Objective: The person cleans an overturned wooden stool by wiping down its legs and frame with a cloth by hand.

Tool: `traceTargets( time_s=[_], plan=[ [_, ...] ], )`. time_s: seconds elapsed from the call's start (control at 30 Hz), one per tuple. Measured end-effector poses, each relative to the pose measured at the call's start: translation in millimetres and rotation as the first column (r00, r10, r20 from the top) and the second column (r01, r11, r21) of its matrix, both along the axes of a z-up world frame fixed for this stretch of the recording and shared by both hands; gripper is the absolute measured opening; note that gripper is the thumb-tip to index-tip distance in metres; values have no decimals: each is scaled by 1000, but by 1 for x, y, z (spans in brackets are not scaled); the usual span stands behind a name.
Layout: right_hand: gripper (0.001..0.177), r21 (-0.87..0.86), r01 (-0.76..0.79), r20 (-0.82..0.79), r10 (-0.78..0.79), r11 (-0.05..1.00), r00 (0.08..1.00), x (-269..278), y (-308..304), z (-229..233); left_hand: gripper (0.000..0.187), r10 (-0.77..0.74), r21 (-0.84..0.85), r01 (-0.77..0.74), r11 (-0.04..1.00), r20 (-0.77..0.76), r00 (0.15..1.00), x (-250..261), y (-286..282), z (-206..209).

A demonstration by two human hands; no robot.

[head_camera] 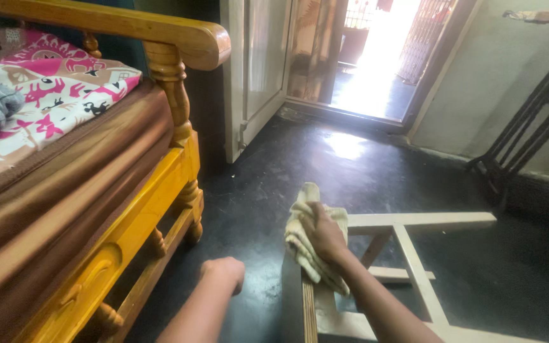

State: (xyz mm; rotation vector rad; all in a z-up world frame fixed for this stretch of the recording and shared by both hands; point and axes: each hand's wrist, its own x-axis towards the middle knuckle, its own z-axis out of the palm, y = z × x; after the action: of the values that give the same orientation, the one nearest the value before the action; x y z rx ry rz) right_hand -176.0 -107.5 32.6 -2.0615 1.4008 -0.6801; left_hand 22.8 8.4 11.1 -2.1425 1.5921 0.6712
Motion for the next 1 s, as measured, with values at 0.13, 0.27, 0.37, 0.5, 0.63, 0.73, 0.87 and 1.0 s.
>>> traceTargets(
  time_s=[0.13, 0.27, 0.37, 0.5, 0.63, 0.73, 0.87, 1.0],
  plan=[
    [44, 138, 3, 90, -16, 990, 996, -18, 62, 2, 35, -41, -64, 41, 997, 6, 999, -16, 2, 9],
    [41, -112, 58, -19, -60, 992, 998, -47, 126, -1, 36, -80, -153, 81, 985, 14, 997, -38, 2, 16],
    [42, -142, 36, 72, -26, 989, 997, -71, 164, 1, 37, -131, -192, 131, 973, 11, 991, -58, 1, 25],
    [39, -198, 14, 151, 16, 980, 988, -99, 187, 0, 36, -212, -272, 232, 934, 102, 972, -86, 8, 41],
    [44, -249, -94, 24, 103, 964, 994, -139, 194, -2, 34, -206, -465, 242, 852, 128, 970, -115, 13, 67],
    [45, -386, -175, -150, 126, 906, 981, -174, 190, 0, 46, -191, -489, 233, 840, 134, 972, -134, 20, 95],
    [31, 290, 73, 381, -186, 954, 906, -236, 176, 20, 55, -233, -518, 219, 827, 38, 972, -153, 28, 112],
    [37, 86, 350, -276, -315, 933, 908, -304, 157, 41, 73, -304, -412, 297, 862, 49, 951, -163, 26, 109]
  ],
)
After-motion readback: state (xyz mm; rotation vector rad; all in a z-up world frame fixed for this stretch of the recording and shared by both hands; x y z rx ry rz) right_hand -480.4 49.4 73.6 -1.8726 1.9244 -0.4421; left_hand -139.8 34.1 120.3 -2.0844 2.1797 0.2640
